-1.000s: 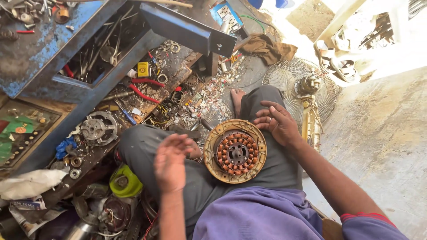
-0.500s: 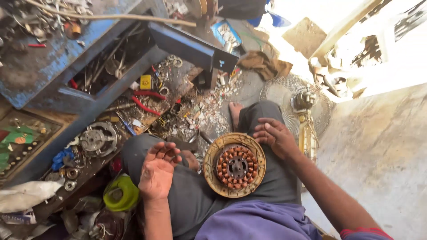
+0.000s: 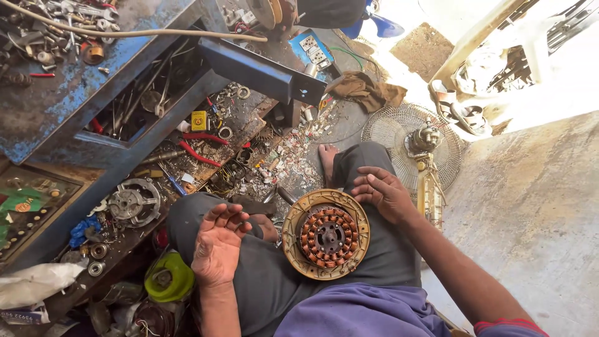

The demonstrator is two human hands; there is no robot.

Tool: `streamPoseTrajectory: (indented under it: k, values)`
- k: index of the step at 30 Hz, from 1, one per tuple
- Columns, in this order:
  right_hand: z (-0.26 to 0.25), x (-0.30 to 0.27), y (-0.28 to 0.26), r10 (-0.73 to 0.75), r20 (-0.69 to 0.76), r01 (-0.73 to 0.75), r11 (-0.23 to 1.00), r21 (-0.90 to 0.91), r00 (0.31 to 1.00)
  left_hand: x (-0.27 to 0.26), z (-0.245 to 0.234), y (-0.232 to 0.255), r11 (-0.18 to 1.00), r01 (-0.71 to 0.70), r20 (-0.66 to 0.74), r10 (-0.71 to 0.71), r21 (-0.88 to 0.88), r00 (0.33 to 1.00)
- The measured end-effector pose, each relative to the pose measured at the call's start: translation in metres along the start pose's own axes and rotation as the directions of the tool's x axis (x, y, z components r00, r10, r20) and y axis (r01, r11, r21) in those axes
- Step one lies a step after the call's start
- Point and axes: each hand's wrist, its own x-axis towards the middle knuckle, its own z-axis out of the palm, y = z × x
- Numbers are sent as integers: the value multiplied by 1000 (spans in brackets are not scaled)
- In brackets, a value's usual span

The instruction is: Inspecting and working on the copper windings and core of a ceiling fan motor stator.

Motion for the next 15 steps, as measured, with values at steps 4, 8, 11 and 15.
streamPoseTrajectory:
  k: [4, 8, 11, 15]
  values:
    - [-1, 0, 1, -12, 32, 11, 1000, 21, 999, 0, -1, -1, 1000, 2, -2, -2, 13, 1000]
    - [-3, 3, 3, -3, 27, 2, 1000, 29, 1000, 0, 1, 0, 1000, 9, -15, -8, 28, 1000]
    - [-2, 1, 2, -8, -13, 8, 1000, -19, 1000, 4, 5, -3, 1000, 10, 10, -10, -2, 1000]
    - [-13, -4, 5, -77, 175, 130, 941, -313, 982, 4, 7, -5, 999, -48, -34, 49, 11, 998]
